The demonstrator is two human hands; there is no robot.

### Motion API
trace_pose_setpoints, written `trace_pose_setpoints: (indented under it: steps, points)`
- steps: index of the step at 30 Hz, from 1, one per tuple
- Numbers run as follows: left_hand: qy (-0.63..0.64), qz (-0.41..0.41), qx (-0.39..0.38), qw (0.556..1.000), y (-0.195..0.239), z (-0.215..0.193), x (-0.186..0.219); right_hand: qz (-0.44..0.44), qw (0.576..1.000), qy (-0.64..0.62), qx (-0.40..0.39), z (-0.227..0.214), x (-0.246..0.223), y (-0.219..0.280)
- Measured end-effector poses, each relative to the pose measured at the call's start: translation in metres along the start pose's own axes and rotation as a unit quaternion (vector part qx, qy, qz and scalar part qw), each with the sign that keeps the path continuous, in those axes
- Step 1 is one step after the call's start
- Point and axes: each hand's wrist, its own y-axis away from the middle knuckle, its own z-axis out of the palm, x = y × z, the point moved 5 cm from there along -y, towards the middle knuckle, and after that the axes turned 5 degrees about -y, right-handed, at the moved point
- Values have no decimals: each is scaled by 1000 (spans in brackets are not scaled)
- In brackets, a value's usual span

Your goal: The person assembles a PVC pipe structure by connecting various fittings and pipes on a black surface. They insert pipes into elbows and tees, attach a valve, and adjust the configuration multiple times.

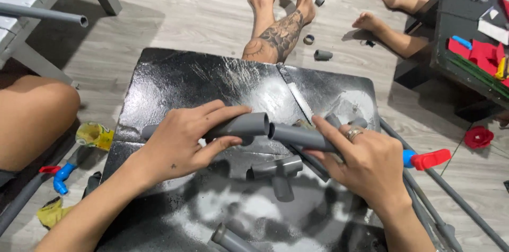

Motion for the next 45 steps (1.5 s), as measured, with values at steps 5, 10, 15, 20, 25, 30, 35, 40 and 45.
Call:
trace_pose_setpoints:
  steps: [5,10,15,20,25,30,35,40,45]
  points:
    - [-96,60,12,994,5,6,-6,7,1000,-10,15,2,0,3]
    - [-189,101,15,977,11,21,-20,-3,997,-65,-37,11,-9,-1]
    - [-272,136,25,952,14,21,-12,-45,998,0,-44,21,-11,6]
    - [-291,144,23,946,16,26,-6,-66,997,20,-46,22,-21,3]
    - [-289,152,35,945,19,26,-2,-49,996,12,-78,26,-24,8]
    - [-289,136,17,947,20,33,-4,-51,997,1,-57,25,-27,10]
    - [-301,145,30,942,19,33,4,-43,998,-18,-40,28,-27,11]
    - [-345,151,29,926,13,14,19,-46,998,-48,-11,18,-21,11]
    - [-409,102,-54,905,3,20,-21,-8,999,28,-18,-6,4,6]
